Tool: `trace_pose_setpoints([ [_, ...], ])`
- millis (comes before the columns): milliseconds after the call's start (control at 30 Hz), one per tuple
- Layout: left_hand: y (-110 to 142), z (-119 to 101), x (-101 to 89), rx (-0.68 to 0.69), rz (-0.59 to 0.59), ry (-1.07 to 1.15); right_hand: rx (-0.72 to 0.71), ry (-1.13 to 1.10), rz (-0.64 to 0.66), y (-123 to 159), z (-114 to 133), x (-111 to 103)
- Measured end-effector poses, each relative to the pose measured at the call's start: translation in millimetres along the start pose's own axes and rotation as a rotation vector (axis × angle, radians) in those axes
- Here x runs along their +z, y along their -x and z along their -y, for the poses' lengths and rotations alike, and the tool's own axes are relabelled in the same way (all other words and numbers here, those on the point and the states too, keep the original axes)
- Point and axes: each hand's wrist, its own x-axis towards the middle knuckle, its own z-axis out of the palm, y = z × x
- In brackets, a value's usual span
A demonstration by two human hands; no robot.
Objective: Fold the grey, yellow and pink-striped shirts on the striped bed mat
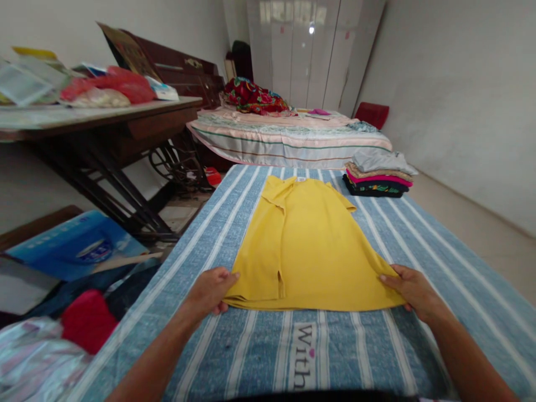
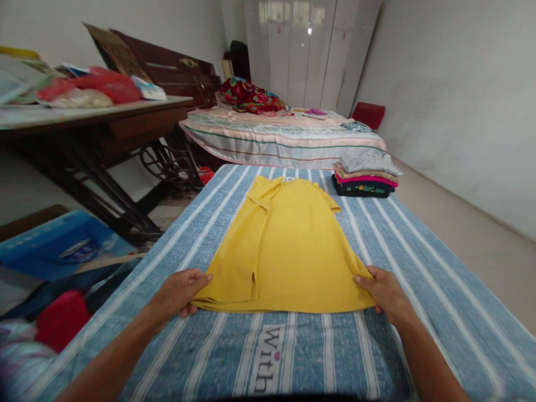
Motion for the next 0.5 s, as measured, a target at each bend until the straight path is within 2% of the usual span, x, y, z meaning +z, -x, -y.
trace_pose_setpoints([
  [167,1,4,-3.6,0.067,0.098,0.045,-0.002,-0.035,-0.002,0,2,-2],
  [300,7,3,-9.8,0.090,0.166,0.203,-0.009,-0.147,-0.005,0,5,-13],
  [400,7,4,-12.4,0.070,0.176,0.275,-0.020,-0.238,0.005,-3,6,-19],
  [500,5,7,-9.9,0.058,0.146,0.209,-0.005,-0.274,0.032,-4,5,-18],
])
